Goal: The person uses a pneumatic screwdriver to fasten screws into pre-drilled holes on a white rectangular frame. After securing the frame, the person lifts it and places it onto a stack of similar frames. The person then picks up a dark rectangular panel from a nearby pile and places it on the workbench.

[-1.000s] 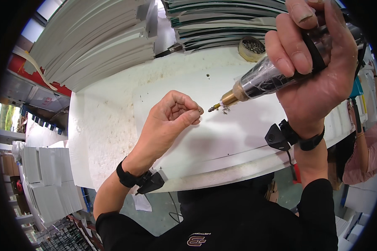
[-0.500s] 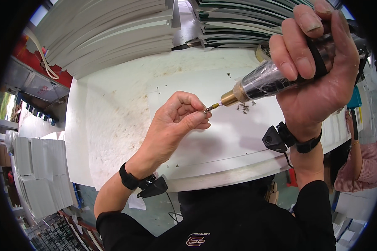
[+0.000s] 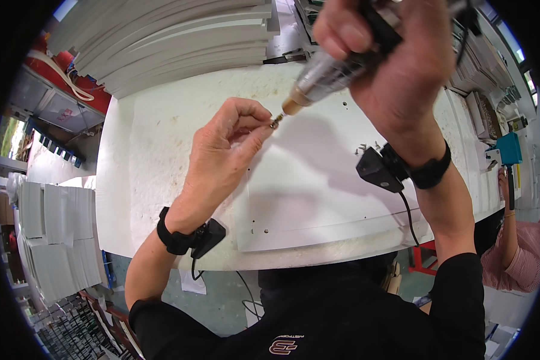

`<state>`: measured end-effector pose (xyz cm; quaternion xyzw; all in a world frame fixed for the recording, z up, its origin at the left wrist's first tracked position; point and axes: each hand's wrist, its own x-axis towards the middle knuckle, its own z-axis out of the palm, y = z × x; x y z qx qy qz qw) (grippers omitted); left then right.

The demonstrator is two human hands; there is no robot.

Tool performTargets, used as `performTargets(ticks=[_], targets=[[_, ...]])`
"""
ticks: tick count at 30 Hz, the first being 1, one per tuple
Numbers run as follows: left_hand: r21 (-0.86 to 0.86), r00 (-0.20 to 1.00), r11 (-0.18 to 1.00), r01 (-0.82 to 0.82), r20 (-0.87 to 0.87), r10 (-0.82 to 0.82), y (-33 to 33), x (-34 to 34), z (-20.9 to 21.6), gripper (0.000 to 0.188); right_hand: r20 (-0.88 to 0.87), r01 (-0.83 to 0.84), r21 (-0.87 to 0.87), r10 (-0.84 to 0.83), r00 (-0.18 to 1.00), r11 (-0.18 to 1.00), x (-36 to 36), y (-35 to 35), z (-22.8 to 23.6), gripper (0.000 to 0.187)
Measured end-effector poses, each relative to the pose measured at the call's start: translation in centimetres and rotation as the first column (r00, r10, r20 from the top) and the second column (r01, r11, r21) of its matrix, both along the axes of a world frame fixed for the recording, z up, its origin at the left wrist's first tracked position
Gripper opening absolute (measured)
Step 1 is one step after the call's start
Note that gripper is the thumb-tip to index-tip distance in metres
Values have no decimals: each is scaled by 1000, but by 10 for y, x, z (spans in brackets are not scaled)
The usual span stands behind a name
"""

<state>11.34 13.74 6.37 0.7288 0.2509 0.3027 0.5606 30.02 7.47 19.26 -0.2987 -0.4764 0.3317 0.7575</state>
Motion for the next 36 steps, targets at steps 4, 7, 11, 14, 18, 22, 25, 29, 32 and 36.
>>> performTargets(ticks=[4,7,11,14,18,22,25,29,32,36], targets=[[192,991,981,-38,-122,63,27,-7,-3,17,150,68,-7,-66,986,998,-28,31,-6,32],[233,981,972,-18,-182,62,37,-4,-7,19,186,69,-4,-67,980,998,-28,50,-18,25],[118,962,993,-21,-267,53,36,-5,-5,25,274,29,57,-44,961,998,-27,64,-35,20],[68,966,998,-6,-257,23,37,-6,-6,28,253,-30,81,8,967,996,-24,66,-41,19],[78,964,997,2,-266,18,41,-7,-11,29,235,-19,63,3,972,998,-26,68,-44,18],[95,966,995,9,-257,16,43,-8,-15,29,201,50,-26,-44,979,998,-30,64,-37,18],[61,964,998,11,-266,5,43,-8,-15,28,238,56,-53,-42,970,997,-27,69,-43,19],[33,960,999,20,-281,-9,43,-9,-12,32,239,-13,10,10,971,1000,-24,75,-53,19],[396,897,912,110,-435,81,39,-16,-6,37,248,-48,24,40,968,999,-24,73,-51,20],[643,885,731,228,-450,121,30,-25,-7,39,299,-118,36,102,949,992,-20,80,-57,22]])
